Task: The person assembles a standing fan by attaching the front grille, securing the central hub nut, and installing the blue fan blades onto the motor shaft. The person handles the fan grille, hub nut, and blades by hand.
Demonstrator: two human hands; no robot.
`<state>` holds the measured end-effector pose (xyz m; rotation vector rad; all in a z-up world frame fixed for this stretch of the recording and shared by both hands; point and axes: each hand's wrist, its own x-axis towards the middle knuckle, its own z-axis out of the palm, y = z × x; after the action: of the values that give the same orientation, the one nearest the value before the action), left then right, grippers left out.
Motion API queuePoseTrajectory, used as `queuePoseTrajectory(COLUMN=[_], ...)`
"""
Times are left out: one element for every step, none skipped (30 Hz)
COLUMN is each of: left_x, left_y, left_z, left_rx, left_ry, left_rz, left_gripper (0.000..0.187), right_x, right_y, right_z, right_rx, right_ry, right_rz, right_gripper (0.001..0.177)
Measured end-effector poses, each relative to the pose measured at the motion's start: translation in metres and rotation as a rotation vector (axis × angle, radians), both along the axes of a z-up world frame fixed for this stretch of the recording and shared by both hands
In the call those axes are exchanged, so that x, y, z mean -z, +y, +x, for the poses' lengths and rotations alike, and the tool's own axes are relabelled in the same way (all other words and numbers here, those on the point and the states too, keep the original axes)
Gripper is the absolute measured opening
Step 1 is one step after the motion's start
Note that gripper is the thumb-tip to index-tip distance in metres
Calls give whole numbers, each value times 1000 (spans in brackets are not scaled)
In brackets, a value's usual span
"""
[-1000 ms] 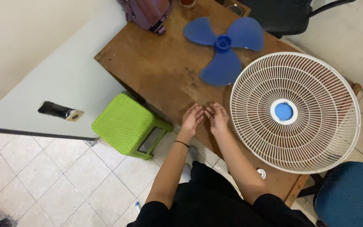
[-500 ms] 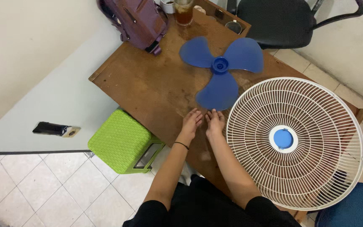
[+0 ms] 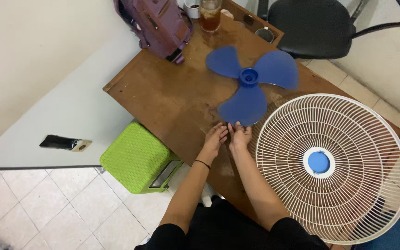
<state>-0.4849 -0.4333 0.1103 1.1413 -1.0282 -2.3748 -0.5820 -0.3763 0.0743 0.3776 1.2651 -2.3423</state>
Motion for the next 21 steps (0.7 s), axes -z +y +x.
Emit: queuePoseTrajectory(left_x=[0,0,1,2,4,5,5,4,3,1,-2,-5,-9,-12,-14,-16,-16,-16,-17,-18,-18], left_y=[-1,-2,-3,-4,-5,-5,-6,-6,-5,-5,-5,-6,-8,-9,-9,-9,-10,-11,-12,-13,-16], left_z=[2,5,6,7,9,11,13,15,19,24,30,36,43,51,60,69,79,89,100,114,127], left_rx=[1,3,3,-16,-38,-59,-76,-93,-110,-127,-144,-161,-180,-200,-225,-263,-305,-347,-394,-442,-490], left_ry=[13,26,40,71,101,132,136,139,139,137,136,134,125,115,105,116,128,140,125,108,94], left_rz=[-12,-24,-35,-24,-13,-3,-6,-10,-12,-14,-18,-22,-30,-38,-42,-38,-36,-34,-52,-70,-91], left_gripper=[53,53,53,54,54,55,55,54,54,53,52,51,50,49,48,48,48,48,46,45,43], right_x=[-4,-6,-6,-6,-4,-3,-4,-6,-8,-12,-17,-23,-30,-37,-43,-48,-53,-56,-58,-60,-61], right_y=[0,0,0,1,1,2,1,2,3,4,3,3,2,2,2,1,0,-3,-5,-6,-8], right_z=[3,6,8,10,13,17,20,23,28,33,39,45,52,60,69,77,86,95,105,116,126], right_rx=[-4,-8,-13,-24,-37,-50,-74,-98,-122,-149,-176,-203,-243,-284,-329,-361,-397,-433,-475,-517,-558], right_ry=[7,14,22,37,50,64,65,67,64,84,105,126,141,157,171,185,199,213,229,244,262], right_rz=[-13,-26,-38,-67,-96,-126,-130,-135,-138,-131,-125,-119,-130,-142,-150,-150,-152,-154,-174,-196,-221], right_gripper=[21,23,25,25,25,25,26,27,27,27,28,28,28,29,29,30,30,31,32,33,34])
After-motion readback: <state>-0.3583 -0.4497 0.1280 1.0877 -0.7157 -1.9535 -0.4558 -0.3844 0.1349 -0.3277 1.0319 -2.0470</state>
